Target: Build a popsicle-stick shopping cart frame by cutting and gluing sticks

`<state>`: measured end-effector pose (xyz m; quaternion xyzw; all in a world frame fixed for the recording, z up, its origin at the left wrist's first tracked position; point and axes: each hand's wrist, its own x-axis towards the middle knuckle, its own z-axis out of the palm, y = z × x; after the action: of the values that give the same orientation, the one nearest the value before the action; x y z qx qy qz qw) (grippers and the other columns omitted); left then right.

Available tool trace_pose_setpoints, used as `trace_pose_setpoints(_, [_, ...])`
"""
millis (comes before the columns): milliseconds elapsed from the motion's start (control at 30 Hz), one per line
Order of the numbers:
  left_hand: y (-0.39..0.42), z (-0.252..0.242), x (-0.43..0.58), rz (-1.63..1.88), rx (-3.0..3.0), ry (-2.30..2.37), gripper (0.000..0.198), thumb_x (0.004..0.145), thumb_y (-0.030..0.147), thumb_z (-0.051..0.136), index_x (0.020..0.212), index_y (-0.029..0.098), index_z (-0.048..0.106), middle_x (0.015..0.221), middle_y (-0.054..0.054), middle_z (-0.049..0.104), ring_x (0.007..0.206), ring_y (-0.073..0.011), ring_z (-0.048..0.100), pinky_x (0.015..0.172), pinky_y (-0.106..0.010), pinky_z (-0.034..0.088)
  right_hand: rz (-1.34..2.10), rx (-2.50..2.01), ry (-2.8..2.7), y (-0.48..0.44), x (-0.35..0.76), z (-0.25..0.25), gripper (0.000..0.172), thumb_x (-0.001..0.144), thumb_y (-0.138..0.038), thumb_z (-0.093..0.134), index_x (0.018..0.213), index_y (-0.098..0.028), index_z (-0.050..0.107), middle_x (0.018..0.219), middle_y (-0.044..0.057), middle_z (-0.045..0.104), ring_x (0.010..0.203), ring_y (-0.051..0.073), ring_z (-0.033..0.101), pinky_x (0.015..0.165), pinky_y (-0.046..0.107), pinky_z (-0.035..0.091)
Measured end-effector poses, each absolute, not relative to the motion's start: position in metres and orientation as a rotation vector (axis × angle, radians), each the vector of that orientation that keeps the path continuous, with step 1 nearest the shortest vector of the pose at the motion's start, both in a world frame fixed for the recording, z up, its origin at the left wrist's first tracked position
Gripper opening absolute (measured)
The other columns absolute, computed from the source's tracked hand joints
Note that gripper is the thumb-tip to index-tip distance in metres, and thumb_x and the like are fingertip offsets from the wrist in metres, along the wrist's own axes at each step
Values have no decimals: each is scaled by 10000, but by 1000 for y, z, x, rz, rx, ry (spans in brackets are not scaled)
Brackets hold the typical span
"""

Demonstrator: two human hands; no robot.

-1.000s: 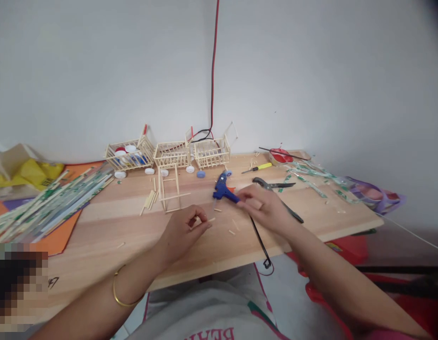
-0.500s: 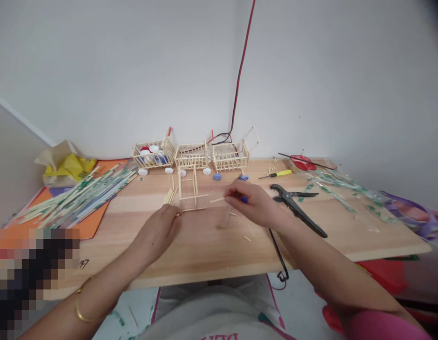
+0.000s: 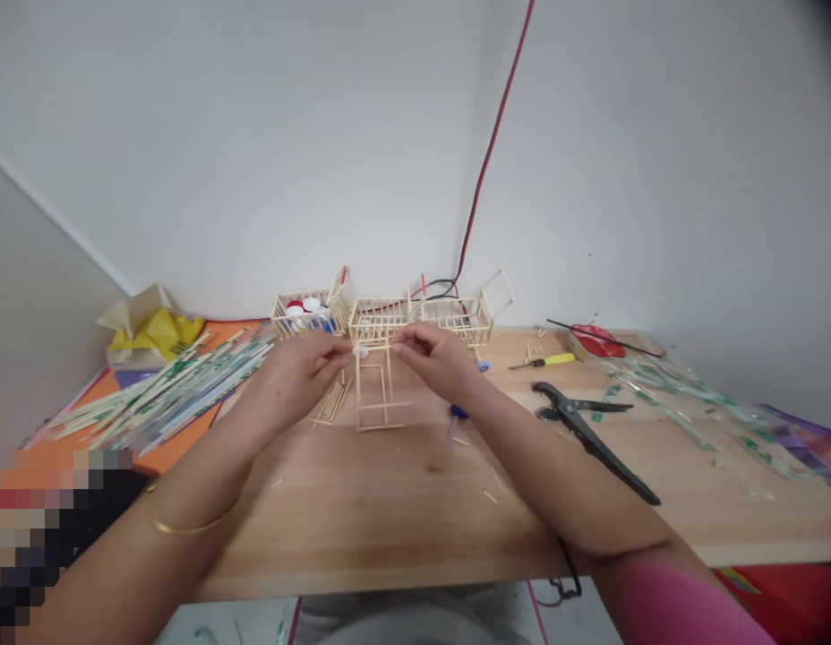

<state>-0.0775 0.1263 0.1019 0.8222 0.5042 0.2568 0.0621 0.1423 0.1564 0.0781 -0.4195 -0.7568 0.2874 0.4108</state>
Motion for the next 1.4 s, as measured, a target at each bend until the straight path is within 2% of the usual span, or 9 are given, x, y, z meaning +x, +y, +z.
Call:
trace_pose_setpoints(233, [162, 101, -56, 706, 2480, 1434, 188, 823, 223, 481, 801, 189, 665, 757, -23, 663, 703, -150, 573, 637, -253, 389, 854, -1028, -1856, 177, 126, 63, 131, 796, -313, 558, 798, -189, 600, 718, -9, 580, 651, 110, 507, 609, 227, 378])
trace_pose_setpoints(367, [172, 90, -60, 745, 2479, 1473, 174, 807, 204, 484, 763, 178, 650, 777, -40, 653, 767, -174, 576, 680, -275, 408, 861, -1148, -1734, 180, 128, 56, 155, 798, -337, 540, 842, -191, 569, 714, -9, 579, 641, 115, 510, 596, 232, 389])
trace_pose_setpoints(500, [176, 85, -57, 721, 2491, 1508, 185, 804, 193, 476, 741, 177, 649, 779, -50, 644, 784, -191, 575, 703, -300, 417, 855, -1340, -1781, 180, 133, 54, 191, 821, -328, 499, 711, -184, 560, 624, -6, 568, 576, 117, 494, 552, 239, 368])
trace_pose_setpoints(600, [175, 83, -50, 658, 2491, 1559, 198, 805, 193, 470, 743, 175, 656, 759, -55, 636, 781, -202, 575, 699, -311, 414, 970, -1404, -1833, 182, 135, 49, 284, 843, -352, 479, 650, -174, 588, 561, -2, 557, 508, 105, 468, 501, 233, 335])
trace_pose_setpoints(700, [174, 81, -46, 635, 2476, 1603, 194, 799, 190, 473, 739, 167, 656, 746, -63, 622, 756, -204, 569, 683, -312, 412, 1213, -1360, -1698, 186, 134, 42, 324, 849, -408, 479, 658, -168, 584, 625, 13, 601, 491, 86, 469, 472, 217, 333])
trace_pose_setpoints(800, [174, 79, -45, 642, 2469, 1618, 183, 796, 188, 478, 722, 162, 644, 735, -66, 615, 737, -203, 564, 673, -314, 409, 1470, -1302, -1470, 187, 129, 39, 307, 833, -430, 506, 690, -165, 565, 715, 26, 623, 501, 69, 473, 441, 190, 318])
trace_pose_setpoints(933, [176, 78, -46, 614, 2468, 1639, 181, 805, 186, 471, 727, 159, 632, 753, -67, 612, 741, -200, 566, 675, -314, 410, 1683, -1219, -1243, 186, 124, 42, 271, 808, -412, 558, 693, -167, 553, 720, 17, 617, 483, 55, 437, 406, 171, 261])
trace_pose_setpoints(1267, [180, 76, -52, 601, 2437, 1568, 207, 804, 185, 455, 771, 158, 658, 807, -71, 633, 824, -202, 572, 744, -312, 422, 1928, -1083, -958, 192, 117, 37, 182, 730, -286, 647, 668, -153, 538, 641, -18, 567, 444, 32, 375, 356, 136, 203])
trace_pose_setpoints(1400, [185, 82, -65, 682, 2140, 1630, 170, 781, 233, 488, 815, 176, 645, 744, -30, 648, 699, -168, 582, 653, -279, 429, 1888, -1106, -931, 192, 114, 35, 170, 732, -266, 636, 645, -148, 550, 604, -19, 546, 446, 35, 372, 354, 135, 209])
